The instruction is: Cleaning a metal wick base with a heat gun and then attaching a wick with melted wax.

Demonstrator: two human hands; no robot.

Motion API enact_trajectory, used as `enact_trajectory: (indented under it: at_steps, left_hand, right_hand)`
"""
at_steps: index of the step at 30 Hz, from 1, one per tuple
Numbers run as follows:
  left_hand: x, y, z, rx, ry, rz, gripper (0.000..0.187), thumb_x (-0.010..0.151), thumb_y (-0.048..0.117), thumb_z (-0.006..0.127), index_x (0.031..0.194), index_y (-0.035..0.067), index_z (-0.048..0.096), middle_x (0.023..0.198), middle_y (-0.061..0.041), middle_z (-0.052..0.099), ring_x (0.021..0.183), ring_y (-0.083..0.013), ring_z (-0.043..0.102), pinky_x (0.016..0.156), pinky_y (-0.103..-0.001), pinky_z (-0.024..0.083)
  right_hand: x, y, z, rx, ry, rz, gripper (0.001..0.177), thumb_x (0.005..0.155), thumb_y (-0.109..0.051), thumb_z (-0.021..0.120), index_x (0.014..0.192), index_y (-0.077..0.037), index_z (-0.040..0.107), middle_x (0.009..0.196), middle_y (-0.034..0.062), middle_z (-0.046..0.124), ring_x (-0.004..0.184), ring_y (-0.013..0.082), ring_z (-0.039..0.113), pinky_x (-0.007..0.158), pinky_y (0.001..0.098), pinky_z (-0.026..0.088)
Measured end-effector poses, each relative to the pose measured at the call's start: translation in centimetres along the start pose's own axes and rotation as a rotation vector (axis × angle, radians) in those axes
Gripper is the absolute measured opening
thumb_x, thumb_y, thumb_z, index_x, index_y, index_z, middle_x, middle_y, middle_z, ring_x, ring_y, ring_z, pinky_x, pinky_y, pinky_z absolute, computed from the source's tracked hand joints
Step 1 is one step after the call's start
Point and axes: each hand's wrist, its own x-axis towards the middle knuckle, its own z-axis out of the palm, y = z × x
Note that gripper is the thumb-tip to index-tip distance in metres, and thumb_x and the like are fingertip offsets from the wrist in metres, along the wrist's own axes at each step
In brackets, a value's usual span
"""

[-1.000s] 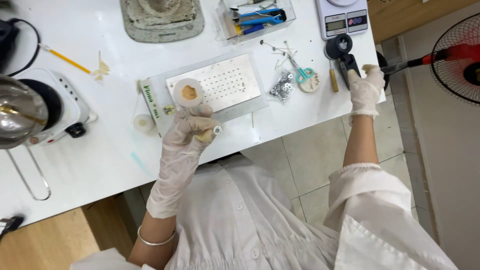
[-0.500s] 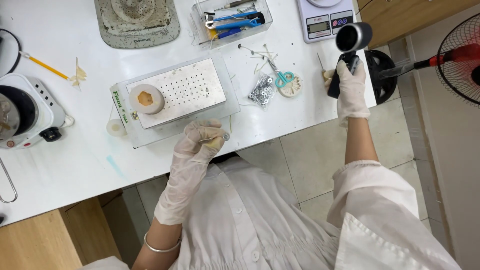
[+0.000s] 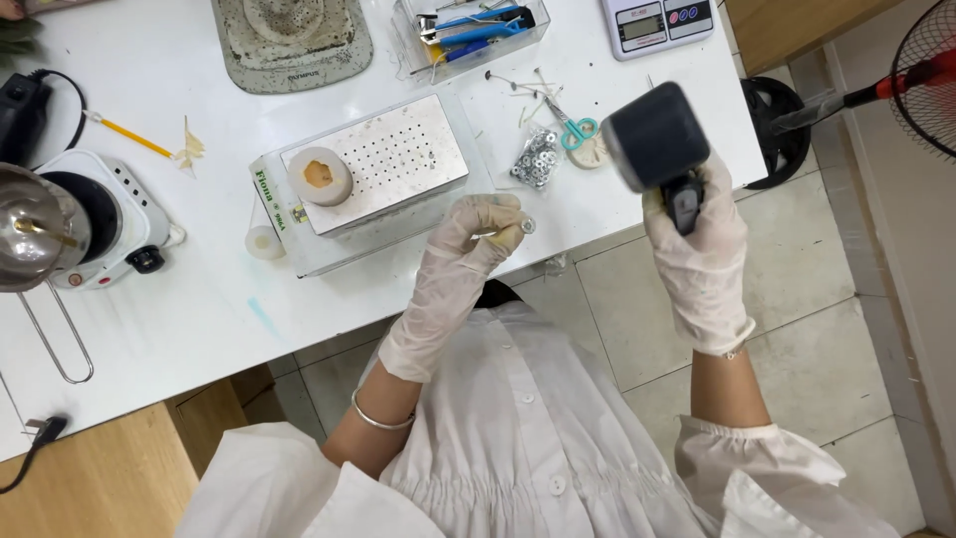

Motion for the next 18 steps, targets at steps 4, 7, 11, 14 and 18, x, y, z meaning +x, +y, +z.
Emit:
enact_trajectory:
  at_steps: [4, 7, 11, 14, 18]
  left_hand:
    - [0.3, 0.0, -0.3, -0.074, -0.015, 0.016, 0.013, 0.097, 0.004, 0.070, 0.110, 0.005, 0.072, 0.127, -0.006, 0.061, 0.105, -0.0101, 0.064, 0.096, -0.025, 0.056]
    - [0.3, 0.8, -0.8, -0.038, -0.045, 0.032, 0.014, 0.098, 0.004, 0.068, 0.112, 0.005, 0.072, 0.127, -0.006, 0.061, 0.104, -0.0102, 0.064, 0.095, -0.024, 0.055]
    - [0.5, 1.1, -1.7, -0.017, -0.051, 0.042, 0.011, 0.097, 0.004, 0.069, 0.108, 0.002, 0.072, 0.126, -0.006, 0.061, 0.106, -0.0110, 0.065, 0.095, -0.025, 0.055]
    - [0.3, 1.0, -2.7, -0.036, -0.065, 0.013, 0.012, 0.097, 0.004, 0.070, 0.109, 0.002, 0.072, 0.125, -0.006, 0.062, 0.105, -0.0113, 0.065, 0.094, -0.025, 0.056]
    - [0.0, 0.7, -3.6, 0.056, -0.105, -0.010, 0.013, 0.098, 0.007, 0.069, 0.110, 0.004, 0.074, 0.121, -0.006, 0.062, 0.104, -0.0117, 0.066, 0.091, -0.026, 0.058]
  right_hand:
    - [-0.8, -3.6, 0.1, -0.316, 0.056, -0.343, 0.064, 0.090, 0.007, 0.073, 0.147, -0.004, 0.048, 0.139, 0.0173, 0.062, 0.116, 0.0268, 0.065, 0.099, 0.0339, 0.055]
    - [-2.1, -3.7, 0.5, -0.374, 0.086, -0.434, 0.070, 0.088, 0.009, 0.075, 0.149, -0.007, 0.044, 0.144, 0.0176, 0.058, 0.123, 0.0290, 0.064, 0.104, 0.0332, 0.053]
    - [-3.2, -4.8, 1.5, -0.350, 0.121, -0.373, 0.074, 0.090, 0.009, 0.074, 0.155, -0.008, 0.044, 0.142, 0.0141, 0.059, 0.123, 0.0272, 0.064, 0.104, 0.0325, 0.053]
    - [-4.5, -5.3, 2.8, -0.385, 0.176, -0.293, 0.074, 0.087, 0.008, 0.076, 0.154, -0.009, 0.049, 0.134, 0.0125, 0.062, 0.117, 0.0273, 0.066, 0.100, 0.0335, 0.054]
    - [-6.6, -6.4, 4.4, -0.414, 0.229, -0.192, 0.070, 0.081, 0.006, 0.079, 0.145, -0.009, 0.055, 0.125, 0.0114, 0.065, 0.110, 0.0271, 0.067, 0.095, 0.0355, 0.055]
